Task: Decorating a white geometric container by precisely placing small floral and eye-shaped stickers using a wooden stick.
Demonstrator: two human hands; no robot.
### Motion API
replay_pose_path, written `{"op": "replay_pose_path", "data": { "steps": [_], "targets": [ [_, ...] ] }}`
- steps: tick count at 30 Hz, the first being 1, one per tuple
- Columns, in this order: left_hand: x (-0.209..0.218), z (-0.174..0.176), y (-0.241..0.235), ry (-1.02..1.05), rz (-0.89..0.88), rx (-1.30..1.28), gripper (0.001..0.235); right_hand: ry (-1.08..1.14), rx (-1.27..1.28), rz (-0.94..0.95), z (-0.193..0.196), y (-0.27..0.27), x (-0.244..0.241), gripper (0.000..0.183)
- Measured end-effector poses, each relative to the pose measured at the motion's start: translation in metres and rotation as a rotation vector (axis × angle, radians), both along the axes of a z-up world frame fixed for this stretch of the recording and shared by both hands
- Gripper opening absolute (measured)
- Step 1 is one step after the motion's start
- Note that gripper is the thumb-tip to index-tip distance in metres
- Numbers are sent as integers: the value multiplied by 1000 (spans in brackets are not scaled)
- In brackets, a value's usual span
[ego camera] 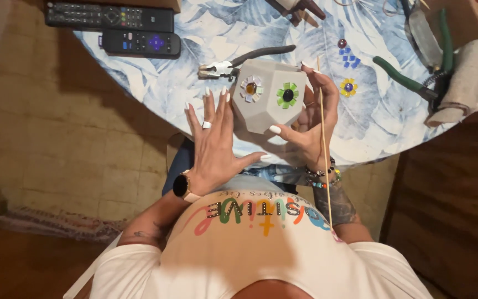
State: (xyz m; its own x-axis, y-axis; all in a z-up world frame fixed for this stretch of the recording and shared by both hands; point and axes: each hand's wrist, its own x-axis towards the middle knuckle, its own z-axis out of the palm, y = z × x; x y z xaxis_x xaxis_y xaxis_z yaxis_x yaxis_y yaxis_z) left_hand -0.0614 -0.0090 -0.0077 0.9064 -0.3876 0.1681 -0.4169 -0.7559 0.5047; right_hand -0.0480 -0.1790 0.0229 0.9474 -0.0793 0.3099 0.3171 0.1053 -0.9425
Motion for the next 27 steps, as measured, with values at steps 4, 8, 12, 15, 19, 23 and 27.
{"op": "replay_pose_path", "data": {
  "steps": [4, 8, 12, 15, 19, 23, 27],
  "targets": [
    [-1, -4, -2, 46, -51, -306, 99, -48, 106, 52, -28, -21, 4, 91],
    [-1, -11, -2, 28, -126, -503, 92, -91, 171, 77, -25, -22, 6, 90],
    [-4, -10, -2, 14, -219, -679, 88, -161, 283, 78, -21, -22, 6, 87],
    [-5, -4, -3, 11, -269, -739, 86, -263, 386, 118, -32, -28, 13, 95],
    [-5, 2, -5, 11, -331, -754, 83, -344, 452, 186, -36, -33, 21, 101],
    [-8, 0, -7, -142, -396, -649, 81, -326, 517, 235, -29, -24, 19, 86],
    [-11, -1, -8, -211, -480, -564, 82, -308, 516, 228, -22, -22, 17, 84]
  ]
}}
